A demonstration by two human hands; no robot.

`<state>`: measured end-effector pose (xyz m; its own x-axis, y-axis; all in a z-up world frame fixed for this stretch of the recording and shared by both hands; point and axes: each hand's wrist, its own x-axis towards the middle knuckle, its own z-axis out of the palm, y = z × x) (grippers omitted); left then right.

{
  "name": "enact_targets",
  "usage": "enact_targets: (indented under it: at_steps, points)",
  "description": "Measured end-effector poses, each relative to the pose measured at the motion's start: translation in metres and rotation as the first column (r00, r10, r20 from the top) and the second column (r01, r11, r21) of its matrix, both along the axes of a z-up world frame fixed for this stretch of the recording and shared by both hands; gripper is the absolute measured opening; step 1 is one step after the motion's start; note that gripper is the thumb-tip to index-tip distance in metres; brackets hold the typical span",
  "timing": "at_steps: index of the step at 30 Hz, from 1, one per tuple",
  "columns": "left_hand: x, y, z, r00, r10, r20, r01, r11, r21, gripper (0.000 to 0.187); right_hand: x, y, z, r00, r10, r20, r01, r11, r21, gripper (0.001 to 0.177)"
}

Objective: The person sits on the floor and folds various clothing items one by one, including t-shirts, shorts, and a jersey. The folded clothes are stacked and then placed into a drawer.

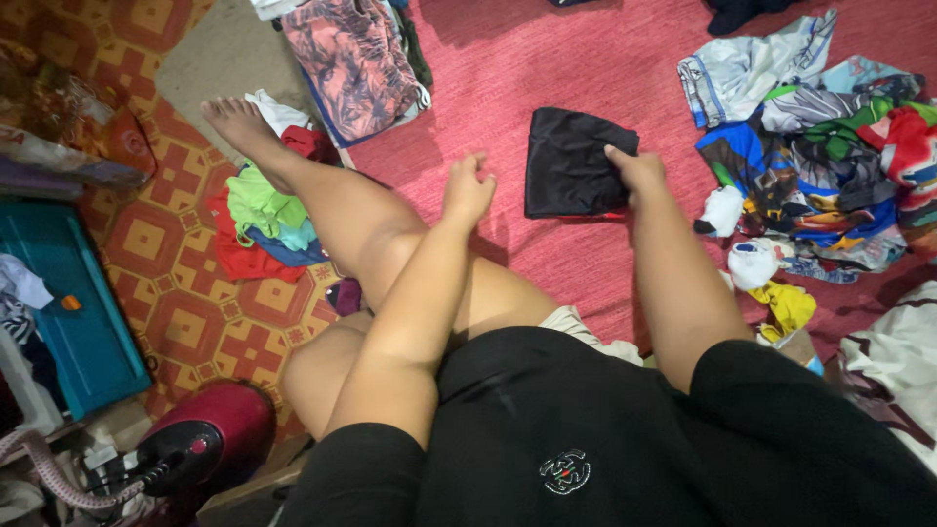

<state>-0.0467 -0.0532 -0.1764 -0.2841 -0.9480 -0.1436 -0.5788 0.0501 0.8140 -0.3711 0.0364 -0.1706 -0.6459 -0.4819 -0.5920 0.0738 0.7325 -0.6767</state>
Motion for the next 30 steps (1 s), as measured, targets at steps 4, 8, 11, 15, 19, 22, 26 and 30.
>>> enact_targets:
  at_steps: [4, 8, 11, 15, 19, 22, 26, 30]
  points:
    - [0.002, -0.006, -0.02, 0.999, -0.042, -0.03, 0.036, 0.981, -0.193, 0.039, -0.007, -0.01, 0.03, 0.903, 0.028, 0.429, -0.055, 0.997, 0.049, 0.057]
    - [-0.003, -0.006, -0.03, 0.996, -0.027, -0.079, 0.023, 0.998, -0.055, 0.034, -0.01, -0.012, 0.062, 0.91, 0.2, 0.364, -0.229, 0.973, 0.038, 0.059]
    - [-0.007, -0.009, -0.029, 0.994, -0.012, -0.106, 0.011, 1.0, -0.008, 0.033, -0.014, -0.007, 0.061, 0.915, 0.308, 0.259, -0.304, 0.951, -0.056, 0.056]
    - [-0.017, -0.011, -0.024, 0.99, 0.061, -0.124, -0.046, 0.992, 0.119, 0.032, -0.014, -0.003, 0.04, 0.942, 0.259, 0.212, -0.192, 0.937, -0.292, 0.066]
    - [-0.023, -0.01, -0.021, 0.975, 0.13, -0.178, -0.114, 0.989, 0.098, 0.028, 0.01, -0.026, 0.06, 0.941, 0.32, -0.106, -0.337, 0.885, -0.32, 0.088]
    - [-0.023, -0.009, -0.009, 0.989, 0.115, -0.091, -0.108, 0.991, 0.082, 0.026, 0.033, -0.055, 0.102, 0.821, 0.528, -0.216, -0.57, 0.777, -0.267, 0.075]
    - [-0.018, -0.007, 0.03, 0.972, 0.211, -0.107, -0.184, 0.958, 0.219, 0.025, 0.063, -0.111, 0.155, 0.671, 0.689, -0.274, -0.733, 0.558, -0.389, 0.069]
    - [-0.015, -0.007, 0.067, 0.961, 0.274, -0.045, -0.229, 0.872, 0.432, 0.026, 0.095, -0.166, 0.195, 0.731, 0.682, -0.02, -0.556, 0.579, -0.596, 0.069]
